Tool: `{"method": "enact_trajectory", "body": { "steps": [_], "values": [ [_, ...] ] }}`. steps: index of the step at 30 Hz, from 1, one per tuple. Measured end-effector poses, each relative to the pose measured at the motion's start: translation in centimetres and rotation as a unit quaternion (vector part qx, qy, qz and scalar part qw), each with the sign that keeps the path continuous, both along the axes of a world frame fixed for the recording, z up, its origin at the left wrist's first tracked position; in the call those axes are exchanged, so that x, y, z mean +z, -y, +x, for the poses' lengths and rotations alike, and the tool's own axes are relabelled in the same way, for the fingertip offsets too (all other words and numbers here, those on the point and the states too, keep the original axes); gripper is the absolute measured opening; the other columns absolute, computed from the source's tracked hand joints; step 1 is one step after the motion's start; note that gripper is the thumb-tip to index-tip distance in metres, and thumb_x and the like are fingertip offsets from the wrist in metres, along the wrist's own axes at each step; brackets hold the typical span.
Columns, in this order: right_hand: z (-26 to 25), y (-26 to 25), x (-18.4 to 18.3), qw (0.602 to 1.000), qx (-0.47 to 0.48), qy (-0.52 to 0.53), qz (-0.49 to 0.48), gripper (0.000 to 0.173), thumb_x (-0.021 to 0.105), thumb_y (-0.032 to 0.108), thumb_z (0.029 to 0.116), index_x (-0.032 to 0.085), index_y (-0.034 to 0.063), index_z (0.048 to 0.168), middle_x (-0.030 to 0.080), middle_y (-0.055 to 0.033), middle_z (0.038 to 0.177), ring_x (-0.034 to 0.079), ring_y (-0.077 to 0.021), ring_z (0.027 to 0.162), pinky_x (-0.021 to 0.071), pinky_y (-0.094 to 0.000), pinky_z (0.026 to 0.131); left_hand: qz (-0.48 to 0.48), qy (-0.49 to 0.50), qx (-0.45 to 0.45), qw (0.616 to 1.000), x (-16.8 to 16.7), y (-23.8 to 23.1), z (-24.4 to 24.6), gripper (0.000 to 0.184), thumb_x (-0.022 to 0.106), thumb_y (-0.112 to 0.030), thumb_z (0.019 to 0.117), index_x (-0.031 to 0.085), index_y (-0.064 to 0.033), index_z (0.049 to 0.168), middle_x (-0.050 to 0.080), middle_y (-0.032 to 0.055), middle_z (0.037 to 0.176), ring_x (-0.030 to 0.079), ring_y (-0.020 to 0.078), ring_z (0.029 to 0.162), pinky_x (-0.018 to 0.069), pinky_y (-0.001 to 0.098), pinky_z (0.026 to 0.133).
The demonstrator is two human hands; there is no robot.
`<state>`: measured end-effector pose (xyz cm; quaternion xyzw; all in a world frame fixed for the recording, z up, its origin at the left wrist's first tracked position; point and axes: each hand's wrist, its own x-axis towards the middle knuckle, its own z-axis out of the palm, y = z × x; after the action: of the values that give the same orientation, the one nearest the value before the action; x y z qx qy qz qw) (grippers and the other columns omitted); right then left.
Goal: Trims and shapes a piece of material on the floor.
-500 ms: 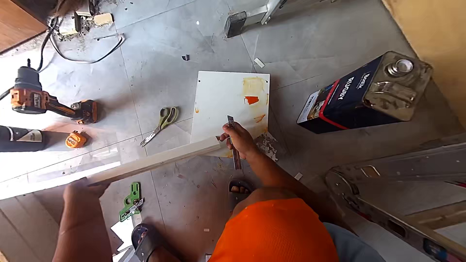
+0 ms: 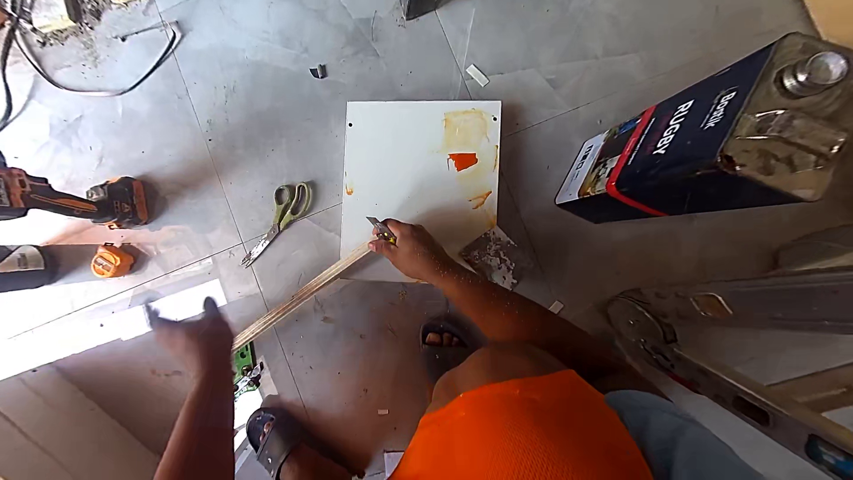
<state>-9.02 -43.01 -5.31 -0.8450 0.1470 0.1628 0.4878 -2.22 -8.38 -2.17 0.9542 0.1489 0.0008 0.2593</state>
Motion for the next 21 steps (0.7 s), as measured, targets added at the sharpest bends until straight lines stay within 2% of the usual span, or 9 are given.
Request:
{"method": "enact_trajectory", "body": {
  "steps": [1, 3, 4, 6, 8, 11, 13, 17, 21],
  "values": [
    [0.3, 0.1, 0.0, 1.000, 0.008, -0.004, 0.004, 0.033, 0.061, 0.032, 0.1047, 0.066, 0.0047, 0.123, 0.070, -0.0150, 0.093, 0.068, -0.0302, 0.086, 0.0544, -0.0520, 0.080, -0.015, -0.036, -0.128, 0.991, 0.6, 3.0, -0.3, 0.086, 0.073, -0.021, 0.0931, 0.024, 0.0140, 0.154, 0.032, 0.0376, 0.156, 0.036, 0.0451, 0.147, 0.0320, 0.0524, 0.121],
    [1.0, 0.2, -0.2, 1.000, 0.018, -0.015, 0.003, 0.034, 0.060, 0.033, 0.1053, 0.066, 0.0054, 0.124, 0.069, -0.0147, 0.095, 0.068, -0.0299, 0.087, 0.0549, -0.0516, 0.081, 0.011, -0.164, -0.325, 0.931, 0.9, 9.8, -0.6, 0.089, 0.081, -0.032, 0.0872, 0.035, 0.0050, 0.154, 0.035, 0.0317, 0.158, 0.035, 0.0466, 0.147, 0.0332, 0.0612, 0.118],
    [1.3, 0.3, -0.2, 1.000, 0.022, -0.022, 0.000, 0.033, 0.060, 0.033, 0.1057, 0.066, 0.0061, 0.124, 0.069, -0.0144, 0.096, 0.068, -0.0296, 0.088, 0.0547, -0.0510, 0.082, 0.042, -0.210, -0.389, 0.896, 0.4, 13.1, -0.6, 0.089, 0.081, -0.038, 0.0856, 0.039, -0.0010, 0.155, 0.039, 0.0273, 0.157, 0.037, 0.0461, 0.146, 0.0358, 0.0636, 0.115],
    [1.5, 0.6, -0.2, 0.999, 0.022, -0.034, -0.004, 0.035, 0.058, 0.035, 0.1065, 0.065, 0.0065, 0.126, 0.070, -0.0146, 0.096, 0.068, -0.0299, 0.089, 0.0542, -0.0505, 0.082, 0.079, -0.249, -0.458, 0.850, -1.3, 17.7, -0.6, 0.071, 0.076, -0.038, 0.0907, 0.050, -0.0064, 0.149, 0.050, 0.0224, 0.148, 0.046, 0.0441, 0.138, 0.0430, 0.0644, 0.106],
    [0.9, 1.1, 0.0, 0.999, 0.001, -0.037, 0.000, 0.038, 0.053, 0.036, 0.1088, 0.062, 0.0046, 0.128, 0.068, -0.0160, 0.091, 0.068, -0.0315, 0.082, 0.0546, -0.0519, 0.075, 0.105, -0.238, -0.463, 0.848, -2.7, 20.1, -0.1, 0.042, 0.066, -0.033, 0.0999, 0.062, -0.0023, 0.128, 0.062, 0.0227, 0.129, 0.058, 0.0434, 0.123, 0.0502, 0.0634, 0.095],
    [-0.4, 2.4, 1.0, 0.997, -0.021, -0.076, -0.003, 0.030, 0.040, 0.026, 0.1122, 0.054, 0.0040, 0.126, 0.061, -0.0133, 0.082, 0.063, -0.0288, 0.072, 0.0521, -0.0484, 0.065, 0.129, -0.179, -0.441, 0.870, -3.6, 20.7, 0.1, 0.033, 0.061, -0.031, 0.1031, 0.064, 0.0018, 0.108, 0.066, 0.0232, 0.110, 0.065, 0.0436, 0.107, 0.0544, 0.0612, 0.082],
    [-0.7, 2.5, 1.7, 0.994, 0.000, -0.100, -0.052, 0.026, 0.041, 0.020, 0.1109, 0.056, 0.0016, 0.122, 0.064, -0.0144, 0.080, 0.068, -0.0299, 0.073, 0.0560, -0.0484, 0.064, 0.148, -0.173, -0.430, 0.873, -3.9, 21.0, 0.0, 0.032, 0.062, -0.030, 0.1024, 0.063, 0.0015, 0.107, 0.065, 0.0230, 0.110, 0.065, 0.0431, 0.107, 0.0549, 0.0591, 0.081],
    [0.2, 1.6, 1.2, 0.966, 0.136, -0.167, -0.145, 0.033, 0.038, 0.028, 0.1116, 0.057, 0.0037, 0.124, 0.068, -0.0149, 0.088, 0.071, -0.0337, 0.088, 0.0563, -0.0503, 0.074, 0.184, -0.197, -0.422, 0.865, -4.0, 21.8, -0.2, 0.031, 0.061, -0.029, 0.1026, 0.062, 0.0014, 0.107, 0.065, 0.0230, 0.113, 0.064, 0.0435, 0.109, 0.0551, 0.0581, 0.079],
    [1.4, 1.3, 0.8, 0.958, 0.158, -0.195, -0.140, 0.032, 0.041, 0.029, 0.1101, 0.058, 0.0039, 0.122, 0.068, -0.0150, 0.090, 0.071, -0.0342, 0.089, 0.0562, -0.0496, 0.073, 0.191, -0.170, -0.423, 0.869, -4.4, 21.7, -0.4, 0.027, 0.062, -0.025, 0.1004, 0.062, 0.0015, 0.105, 0.065, 0.0230, 0.111, 0.065, 0.0436, 0.106, 0.0553, 0.0562, 0.075]
  ]
}}
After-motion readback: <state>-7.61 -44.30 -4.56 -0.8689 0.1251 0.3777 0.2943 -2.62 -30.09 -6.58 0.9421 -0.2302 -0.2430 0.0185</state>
